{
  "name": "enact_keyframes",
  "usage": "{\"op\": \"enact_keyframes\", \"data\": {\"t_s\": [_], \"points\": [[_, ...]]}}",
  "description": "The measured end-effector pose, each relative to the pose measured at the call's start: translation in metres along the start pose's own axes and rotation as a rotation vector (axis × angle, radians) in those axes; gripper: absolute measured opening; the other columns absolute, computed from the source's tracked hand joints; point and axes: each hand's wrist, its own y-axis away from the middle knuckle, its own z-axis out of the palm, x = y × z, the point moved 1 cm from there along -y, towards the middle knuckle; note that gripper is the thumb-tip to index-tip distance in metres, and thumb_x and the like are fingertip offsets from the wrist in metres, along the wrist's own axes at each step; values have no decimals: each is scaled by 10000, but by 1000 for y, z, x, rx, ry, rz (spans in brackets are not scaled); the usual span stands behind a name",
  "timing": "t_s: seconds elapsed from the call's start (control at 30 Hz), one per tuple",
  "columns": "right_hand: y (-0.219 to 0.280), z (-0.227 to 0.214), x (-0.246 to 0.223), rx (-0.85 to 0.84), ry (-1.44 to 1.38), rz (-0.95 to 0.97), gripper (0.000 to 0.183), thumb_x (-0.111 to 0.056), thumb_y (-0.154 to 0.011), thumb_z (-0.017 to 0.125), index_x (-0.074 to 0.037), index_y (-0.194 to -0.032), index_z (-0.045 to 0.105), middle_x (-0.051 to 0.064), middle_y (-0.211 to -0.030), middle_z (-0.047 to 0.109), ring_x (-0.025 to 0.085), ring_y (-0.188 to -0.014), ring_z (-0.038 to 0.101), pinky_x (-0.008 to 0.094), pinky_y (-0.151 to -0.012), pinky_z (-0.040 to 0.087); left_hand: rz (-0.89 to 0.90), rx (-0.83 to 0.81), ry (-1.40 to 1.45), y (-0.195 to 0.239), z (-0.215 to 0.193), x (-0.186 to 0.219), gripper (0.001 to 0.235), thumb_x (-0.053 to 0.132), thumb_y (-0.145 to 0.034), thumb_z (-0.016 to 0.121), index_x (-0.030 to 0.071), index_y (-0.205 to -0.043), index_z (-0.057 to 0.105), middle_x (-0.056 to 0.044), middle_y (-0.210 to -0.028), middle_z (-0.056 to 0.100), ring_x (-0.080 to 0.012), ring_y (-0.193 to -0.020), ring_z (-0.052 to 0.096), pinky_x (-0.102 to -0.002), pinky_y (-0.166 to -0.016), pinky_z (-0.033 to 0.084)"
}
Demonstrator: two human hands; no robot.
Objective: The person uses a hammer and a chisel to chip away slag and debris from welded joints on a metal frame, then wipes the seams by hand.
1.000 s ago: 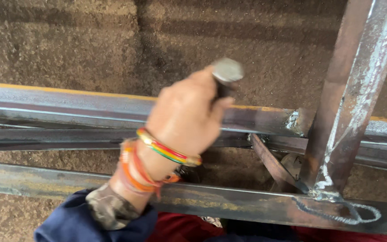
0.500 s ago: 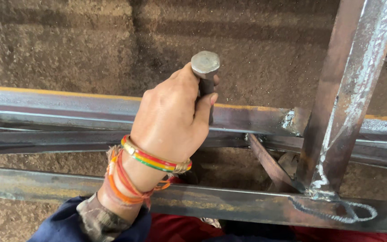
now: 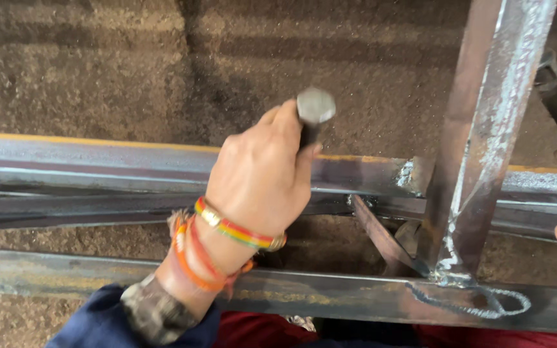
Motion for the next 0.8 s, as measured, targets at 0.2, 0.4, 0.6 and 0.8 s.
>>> {"op": "enact_keyframes", "data": {"t_s": [0.2,0.4,0.6,0.8], "points": [[2,8,27,559,24,-171,718,-720,-1072,316,-88,-1135,650,36,-707,633,114,-593,568,268,-492,486,113,43,96,4,-1,13,329,86,-940,677,-32,-1226,566,-225,-1085,684,-452,-870,687,-492,-720,566],[-28,78,45,120,-213,-518,587,-546,-1132,339,-26,-1284,566,51,-797,613,139,-629,552,293,-551,475,115,-19,129,-6,-2,22,270,95,-948,688,3,-1183,590,-199,-1108,694,-444,-904,687,-476,-730,565],[-59,166,66,-88,-284,-683,487,-372,-1192,362,35,-1433,481,66,-888,593,164,-666,536,319,-609,465,70,-55,83,-4,12,17,253,111,-955,684,9,-1168,592,-178,-1095,702,-436,-857,684,-484,-703,557],[-68,191,70,-98,-221,-707,455,-271,-1209,420,84,-1493,442,59,-928,588,156,-696,540,318,-646,457,140,-18,107,2,25,9,284,129,-928,730,13,-1149,593,-194,-1077,697,-433,-891,693,-467,-734,569]]}}
